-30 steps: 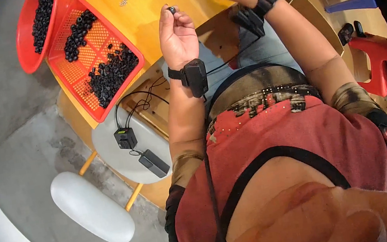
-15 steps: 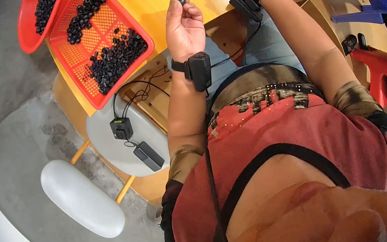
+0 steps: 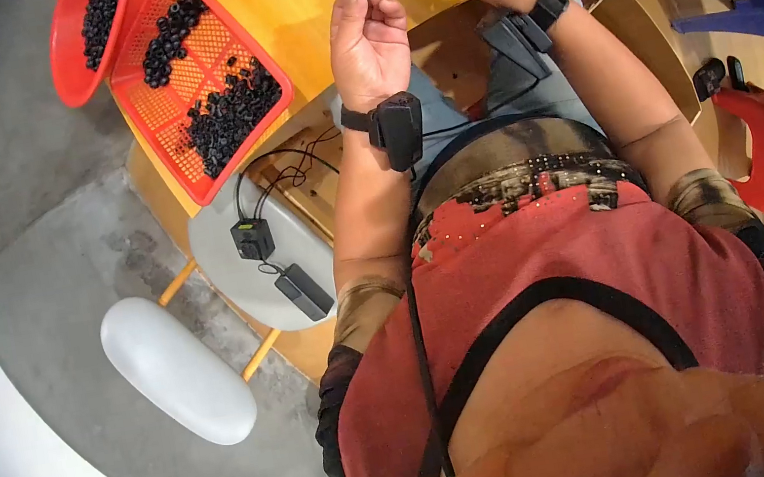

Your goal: The person assembles small plastic components by fitting small pins into plastic parts by hand.

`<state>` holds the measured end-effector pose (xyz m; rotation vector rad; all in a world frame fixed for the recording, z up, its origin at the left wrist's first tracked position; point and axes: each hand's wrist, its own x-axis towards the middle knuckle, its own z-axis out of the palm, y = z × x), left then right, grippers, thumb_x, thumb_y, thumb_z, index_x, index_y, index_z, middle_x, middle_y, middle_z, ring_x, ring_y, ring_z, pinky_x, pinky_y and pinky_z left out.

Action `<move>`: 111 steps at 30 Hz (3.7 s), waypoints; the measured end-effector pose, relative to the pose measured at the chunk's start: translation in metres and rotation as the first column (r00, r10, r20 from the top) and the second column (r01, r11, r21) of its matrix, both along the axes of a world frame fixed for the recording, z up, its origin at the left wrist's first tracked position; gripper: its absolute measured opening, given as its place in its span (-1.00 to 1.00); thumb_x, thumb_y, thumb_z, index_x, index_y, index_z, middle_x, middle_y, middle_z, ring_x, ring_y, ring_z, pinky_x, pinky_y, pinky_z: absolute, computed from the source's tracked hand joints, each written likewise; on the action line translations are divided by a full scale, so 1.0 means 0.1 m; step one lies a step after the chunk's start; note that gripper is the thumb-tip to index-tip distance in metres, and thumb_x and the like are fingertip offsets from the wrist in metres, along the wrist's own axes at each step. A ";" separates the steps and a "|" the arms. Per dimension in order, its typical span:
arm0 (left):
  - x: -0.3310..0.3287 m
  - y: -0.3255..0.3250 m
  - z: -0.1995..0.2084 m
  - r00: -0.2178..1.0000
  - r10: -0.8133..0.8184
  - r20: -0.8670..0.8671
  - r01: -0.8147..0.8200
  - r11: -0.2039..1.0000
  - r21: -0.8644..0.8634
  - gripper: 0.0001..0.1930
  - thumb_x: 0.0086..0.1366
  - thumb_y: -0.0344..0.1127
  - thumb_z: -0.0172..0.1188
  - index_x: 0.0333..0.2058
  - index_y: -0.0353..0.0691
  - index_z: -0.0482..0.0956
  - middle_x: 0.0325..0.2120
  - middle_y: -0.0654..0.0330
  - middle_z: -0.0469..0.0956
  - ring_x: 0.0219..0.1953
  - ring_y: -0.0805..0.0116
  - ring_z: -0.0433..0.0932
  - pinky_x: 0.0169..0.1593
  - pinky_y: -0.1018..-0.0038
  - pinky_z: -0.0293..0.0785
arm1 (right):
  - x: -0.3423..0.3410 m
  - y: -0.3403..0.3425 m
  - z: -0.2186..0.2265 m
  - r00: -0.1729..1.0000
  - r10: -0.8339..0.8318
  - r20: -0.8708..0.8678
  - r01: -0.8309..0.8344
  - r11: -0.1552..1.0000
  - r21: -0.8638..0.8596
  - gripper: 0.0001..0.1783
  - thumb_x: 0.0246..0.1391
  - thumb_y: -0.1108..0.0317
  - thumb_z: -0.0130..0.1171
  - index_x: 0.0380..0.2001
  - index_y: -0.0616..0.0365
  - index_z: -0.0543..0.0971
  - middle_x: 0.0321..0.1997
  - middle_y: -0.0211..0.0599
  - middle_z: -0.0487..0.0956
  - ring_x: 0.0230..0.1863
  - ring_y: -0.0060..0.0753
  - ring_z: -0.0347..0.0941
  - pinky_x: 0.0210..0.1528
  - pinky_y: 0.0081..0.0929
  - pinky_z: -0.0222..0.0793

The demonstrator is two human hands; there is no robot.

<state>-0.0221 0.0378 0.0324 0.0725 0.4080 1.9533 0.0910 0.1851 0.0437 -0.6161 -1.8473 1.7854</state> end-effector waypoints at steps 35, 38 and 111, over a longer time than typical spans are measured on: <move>0.30 0.25 -0.09 0.932 -0.003 -0.362 -0.055 0.987 -0.150 -0.76 0.40 -0.48 0.27 0.01 -0.29 0.60 -0.22 0.19 0.65 -0.23 0.39 0.64 -0.11 0.47 0.64 | 0.45 -0.16 0.12 0.988 -0.114 -0.104 0.112 0.993 -0.026 -0.85 0.21 0.54 0.30 -0.16 0.35 0.70 -0.29 -0.34 0.74 -0.31 -0.60 0.62 -0.23 -0.62 0.57; 0.28 0.25 -0.11 0.917 0.001 -0.398 -0.062 0.988 -0.141 -0.77 0.39 -0.50 0.26 0.01 -0.29 0.60 -0.23 0.19 0.65 -0.24 0.39 0.64 -0.12 0.47 0.64 | 0.47 -0.16 0.15 0.988 -0.098 -0.116 0.094 0.995 -0.040 -0.85 0.20 0.54 0.31 -0.17 0.37 0.70 -0.30 -0.33 0.73 -0.31 -0.61 0.62 -0.23 -0.62 0.58; 0.44 -0.01 0.23 0.798 0.164 -0.579 -0.173 0.984 0.040 -0.75 0.33 -0.46 0.36 -0.02 -0.26 0.68 -0.31 0.18 0.67 -0.34 0.42 0.58 -0.19 0.47 0.53 | 0.57 -0.44 0.26 0.958 -0.055 -0.280 -0.035 0.951 -0.306 -0.85 0.17 0.51 0.38 -0.19 0.33 0.73 -0.37 -0.35 0.73 -0.40 -0.69 0.57 -0.38 -0.72 0.48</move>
